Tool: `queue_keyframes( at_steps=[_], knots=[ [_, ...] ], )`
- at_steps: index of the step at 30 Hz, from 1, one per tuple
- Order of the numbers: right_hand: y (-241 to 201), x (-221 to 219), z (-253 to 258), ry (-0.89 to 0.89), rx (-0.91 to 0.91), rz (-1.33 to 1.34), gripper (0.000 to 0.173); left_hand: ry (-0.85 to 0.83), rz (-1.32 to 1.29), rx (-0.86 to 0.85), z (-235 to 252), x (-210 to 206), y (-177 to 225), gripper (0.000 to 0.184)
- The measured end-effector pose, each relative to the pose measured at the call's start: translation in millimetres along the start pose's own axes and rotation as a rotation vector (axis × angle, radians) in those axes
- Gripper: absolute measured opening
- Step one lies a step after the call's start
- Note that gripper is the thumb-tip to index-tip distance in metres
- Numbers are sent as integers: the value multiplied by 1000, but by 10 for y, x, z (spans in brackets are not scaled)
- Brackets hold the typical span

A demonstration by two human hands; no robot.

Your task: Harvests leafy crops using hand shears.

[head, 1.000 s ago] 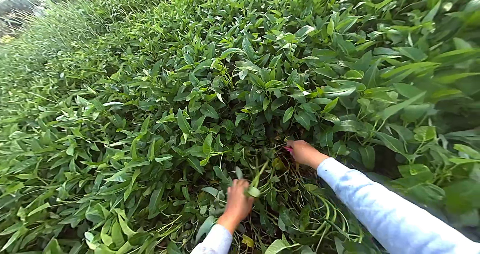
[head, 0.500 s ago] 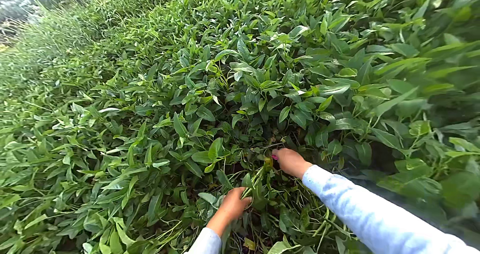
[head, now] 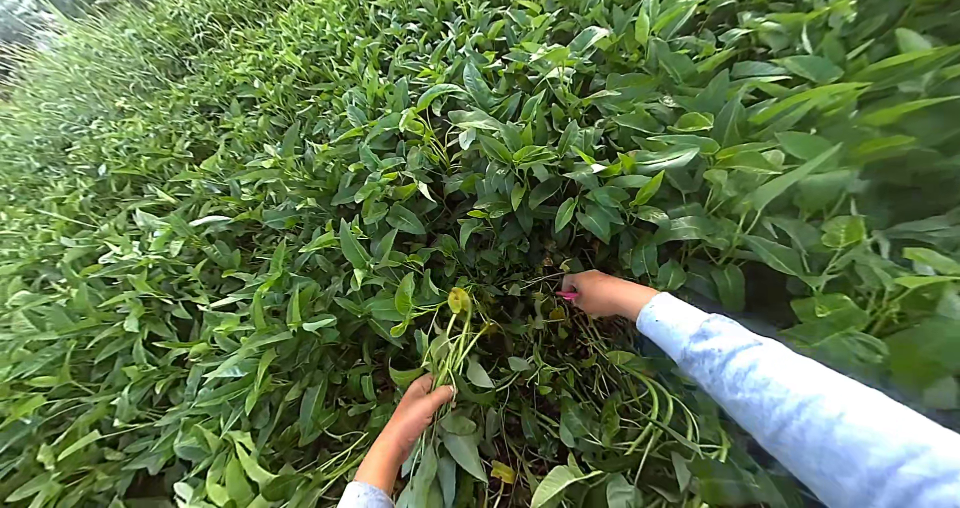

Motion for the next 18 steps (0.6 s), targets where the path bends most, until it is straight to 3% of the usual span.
queue_keyframes(
  at_steps=[4, 6, 8, 11, 14, 18],
  knots=[
    [255, 3, -257, -130, -66, 60, 29, -52, 141, -58, 158, -219, 64, 45],
    [353, 19, -393, -170, -91, 53, 27, 37, 415, -74, 274, -374, 59, 49],
    [385, 29, -512, -236, -97, 49, 27, 81, 755, -22, 350, -627, 23, 41],
    [374, -73, -595, -332, -67, 30, 25, -62, 1024, 82, 512, -998, -299, 41],
    [292, -199, -582, -337, -35, -17, 29, -153, 1048, 207, 613, -1100, -500, 45],
    [160, -245, -449, -64, -2, -143, 29, -28, 834, 192, 575, -783, -273, 46]
  ],
)
Point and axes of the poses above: each hand's wrist, its own z-axis towards the middle knuckle, its own x-axis out of the back of the hand, y = z × x, the point moved 5 cm from there along z, towards the middle knuckle, and after that the axes turned 12 degrees about -z, right-handed, at the moved point
